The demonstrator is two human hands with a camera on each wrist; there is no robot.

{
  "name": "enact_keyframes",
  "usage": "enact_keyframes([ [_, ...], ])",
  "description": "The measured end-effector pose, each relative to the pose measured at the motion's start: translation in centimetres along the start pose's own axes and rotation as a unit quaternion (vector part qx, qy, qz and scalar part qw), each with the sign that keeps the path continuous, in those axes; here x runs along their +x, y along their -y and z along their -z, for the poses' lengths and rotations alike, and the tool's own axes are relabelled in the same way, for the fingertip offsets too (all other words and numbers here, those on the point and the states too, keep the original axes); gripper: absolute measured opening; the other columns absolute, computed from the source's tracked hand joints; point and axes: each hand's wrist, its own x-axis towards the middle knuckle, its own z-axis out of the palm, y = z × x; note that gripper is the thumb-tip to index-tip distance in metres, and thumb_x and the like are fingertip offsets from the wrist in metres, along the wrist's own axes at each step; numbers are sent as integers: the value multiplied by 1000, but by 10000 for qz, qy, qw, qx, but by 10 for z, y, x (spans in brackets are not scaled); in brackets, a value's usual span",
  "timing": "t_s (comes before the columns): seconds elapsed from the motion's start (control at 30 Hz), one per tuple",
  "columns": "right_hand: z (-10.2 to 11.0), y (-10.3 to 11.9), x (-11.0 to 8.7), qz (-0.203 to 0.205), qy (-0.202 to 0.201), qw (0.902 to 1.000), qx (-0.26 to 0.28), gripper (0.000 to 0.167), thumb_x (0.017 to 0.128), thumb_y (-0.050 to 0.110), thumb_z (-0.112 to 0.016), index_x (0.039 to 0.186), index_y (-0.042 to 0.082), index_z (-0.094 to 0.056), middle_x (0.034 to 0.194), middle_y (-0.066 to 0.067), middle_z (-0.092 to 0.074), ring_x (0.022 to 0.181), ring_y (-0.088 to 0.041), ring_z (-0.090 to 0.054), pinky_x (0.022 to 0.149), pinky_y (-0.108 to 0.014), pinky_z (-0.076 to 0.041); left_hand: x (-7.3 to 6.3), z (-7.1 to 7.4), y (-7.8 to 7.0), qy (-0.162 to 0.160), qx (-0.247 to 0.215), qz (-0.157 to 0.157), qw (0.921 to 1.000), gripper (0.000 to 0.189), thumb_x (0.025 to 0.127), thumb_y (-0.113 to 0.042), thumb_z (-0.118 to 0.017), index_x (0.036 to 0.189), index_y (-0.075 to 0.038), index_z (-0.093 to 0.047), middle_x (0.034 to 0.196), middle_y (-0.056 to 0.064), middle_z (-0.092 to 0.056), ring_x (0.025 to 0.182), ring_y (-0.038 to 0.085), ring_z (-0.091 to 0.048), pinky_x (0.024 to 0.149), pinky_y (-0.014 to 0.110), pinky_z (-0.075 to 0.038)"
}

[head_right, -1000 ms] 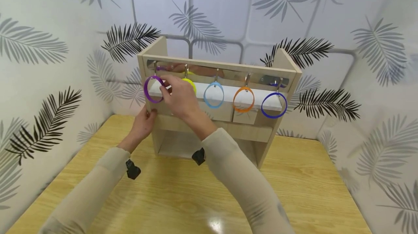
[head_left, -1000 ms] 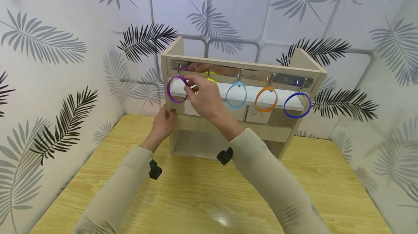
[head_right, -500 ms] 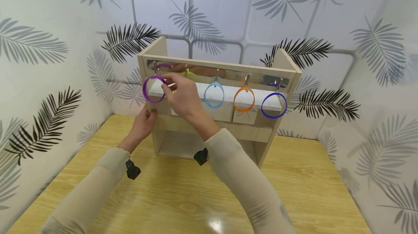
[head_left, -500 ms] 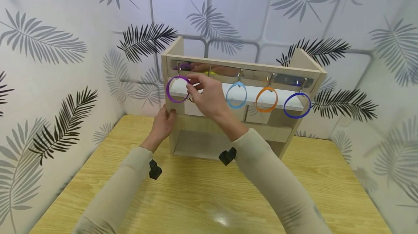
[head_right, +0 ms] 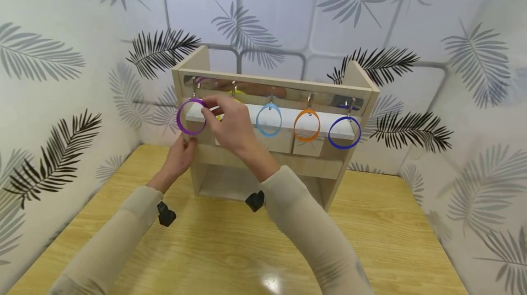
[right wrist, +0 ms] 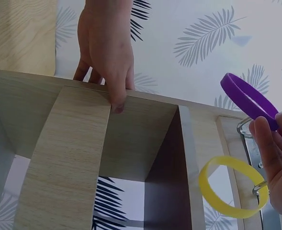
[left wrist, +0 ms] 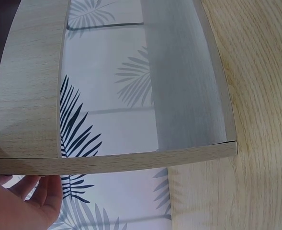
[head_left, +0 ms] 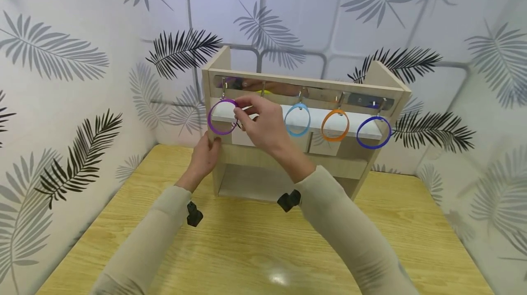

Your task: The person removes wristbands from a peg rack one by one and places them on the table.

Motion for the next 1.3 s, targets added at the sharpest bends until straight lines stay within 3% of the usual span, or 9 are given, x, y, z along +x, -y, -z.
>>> enact_keyframes([
  [0.23,5,-8,-17,-96,101,9999,-56,17,87,3,-66,103,-4,-67,92,-11,-68,75,-15,-67,58,-22,-52,1,1,0,34,80,107,9999,40,101,-24,-37,134,-2,-41,130,27,-49,114,40,-49,94,52,-40],
  [0.47,15,-23,-35,167,231,9987,-428,15,86,2,-67,99,-3,-68,92,-10,-69,76,-15,-67,59,-20,-51,1,1,1,97,11,64,9999,42,101,-24,-35,135,0,-40,128,28,-50,114,42,-50,92,52,-43],
  [0.83,15,-42,-70,306,856,9934,-706,11,84,0,-68,95,-2,-69,88,-10,-70,74,-14,-66,59,-16,-50,1,1,0,114,-65,143,9998,46,101,-27,-36,138,0,-37,130,29,-49,115,42,-50,92,52,-43],
  [1.03,9,-52,-89,-9,1098,9884,-1051,10,85,2,-68,95,1,-70,88,-6,-69,74,-14,-66,60,-15,-49,1,0,1,87,-113,79,9999,46,101,-26,-35,138,1,-37,130,29,-48,117,42,-49,93,52,-42],
  [1.3,-5,-64,-108,-583,1780,9749,-1202,9,88,8,-67,96,6,-69,91,-2,-69,77,-12,-66,67,-27,-53,1,0,3,3,-76,-84,9999,45,100,-24,-37,138,1,-37,130,29,-49,117,42,-48,94,52,-41],
])
